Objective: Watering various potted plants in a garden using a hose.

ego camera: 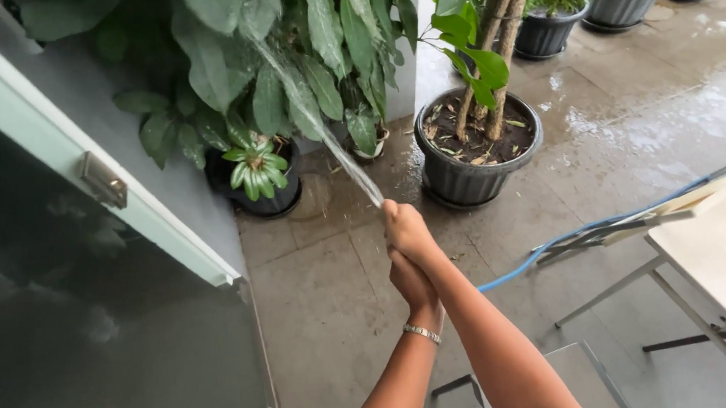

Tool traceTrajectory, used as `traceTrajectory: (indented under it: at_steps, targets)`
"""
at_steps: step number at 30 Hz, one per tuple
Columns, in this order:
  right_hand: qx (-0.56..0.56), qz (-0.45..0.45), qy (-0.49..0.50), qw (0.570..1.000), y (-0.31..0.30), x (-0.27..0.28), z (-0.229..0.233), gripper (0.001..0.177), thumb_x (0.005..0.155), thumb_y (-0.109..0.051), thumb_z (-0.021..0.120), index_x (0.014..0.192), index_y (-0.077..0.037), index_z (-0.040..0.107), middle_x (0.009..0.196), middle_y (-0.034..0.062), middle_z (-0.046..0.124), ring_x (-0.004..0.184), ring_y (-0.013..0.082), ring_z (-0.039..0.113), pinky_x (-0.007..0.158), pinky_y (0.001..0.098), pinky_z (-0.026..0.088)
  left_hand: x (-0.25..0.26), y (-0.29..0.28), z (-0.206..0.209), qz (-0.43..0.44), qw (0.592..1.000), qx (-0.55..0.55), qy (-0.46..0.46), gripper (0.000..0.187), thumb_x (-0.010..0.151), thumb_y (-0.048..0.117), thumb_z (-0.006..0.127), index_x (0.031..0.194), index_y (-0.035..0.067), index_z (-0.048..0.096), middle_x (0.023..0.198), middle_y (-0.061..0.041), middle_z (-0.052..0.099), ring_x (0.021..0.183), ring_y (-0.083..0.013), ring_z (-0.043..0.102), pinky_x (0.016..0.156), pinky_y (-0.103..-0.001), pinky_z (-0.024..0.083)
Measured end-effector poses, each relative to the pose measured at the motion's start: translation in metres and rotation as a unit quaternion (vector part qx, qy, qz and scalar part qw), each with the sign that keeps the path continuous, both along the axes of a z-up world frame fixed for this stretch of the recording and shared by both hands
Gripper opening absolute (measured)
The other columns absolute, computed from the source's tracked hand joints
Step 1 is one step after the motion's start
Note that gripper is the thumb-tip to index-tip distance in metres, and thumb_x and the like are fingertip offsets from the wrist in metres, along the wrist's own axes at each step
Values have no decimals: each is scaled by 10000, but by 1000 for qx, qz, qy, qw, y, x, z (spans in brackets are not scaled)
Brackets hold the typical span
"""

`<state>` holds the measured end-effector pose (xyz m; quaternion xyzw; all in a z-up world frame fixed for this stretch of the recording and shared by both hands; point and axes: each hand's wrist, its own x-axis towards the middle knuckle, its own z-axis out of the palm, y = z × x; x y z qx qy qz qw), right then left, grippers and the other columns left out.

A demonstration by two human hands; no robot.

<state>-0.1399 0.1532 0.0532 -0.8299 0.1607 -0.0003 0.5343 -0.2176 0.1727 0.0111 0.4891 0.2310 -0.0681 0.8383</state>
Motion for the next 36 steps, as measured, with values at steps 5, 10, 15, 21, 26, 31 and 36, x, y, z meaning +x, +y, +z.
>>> traceTrajectory:
  at_steps: [5,10,15,21,26,31,36]
  targets:
    - [55,-97,-6,994,-24,31,-30,557,872,-406,358,649,19,643,591,192,596,663,320,608,686,475,479,16,6,24,-41,999,25,19,520,914,420,432,1206,31,615,1153,-153,641,1058,-244,601,875,-412,460]
    - [55,-75,17,996,-11,61,-59,519,853,-413,386,603,-30,632,555,166,566,592,304,580,642,457,481,39,18,9,-51,997,12,51,579,923,458,392,1269,39,591,1249,-130,621,1149,-264,585,926,-429,456]
    - [66,-99,1,993,-3,66,-46,504,854,-395,379,637,-18,634,517,124,524,573,274,547,589,438,472,53,22,10,-27,999,16,40,554,891,421,432,1232,22,610,1217,-186,619,1144,-294,580,929,-453,459]
    - [36,17,16,999,40,97,-50,485,878,-444,375,600,-114,597,547,83,548,582,244,551,605,391,492,107,33,-73,52,998,-3,30,526,964,416,322,1194,25,589,1085,-140,617,1004,-220,580,859,-404,452]
    - [27,57,12,998,65,131,-52,511,893,-444,380,673,-49,618,623,162,594,662,310,595,679,439,493,123,63,-27,86,996,13,22,536,978,422,305,1208,18,573,1114,-153,623,1014,-223,586,857,-401,462]
    - [41,104,21,993,92,151,-76,484,924,-367,373,714,6,599,642,184,573,648,314,557,669,429,481,130,82,-38,120,992,6,34,529,988,441,283,1190,51,578,1044,-111,640,944,-196,611,801,-370,478]
    - [61,105,8,993,98,170,-77,492,902,-364,350,714,20,594,656,196,561,670,318,563,668,443,476,161,93,-57,116,993,25,12,563,1006,432,261,1270,9,521,1156,-153,612,1068,-232,600,878,-395,469]
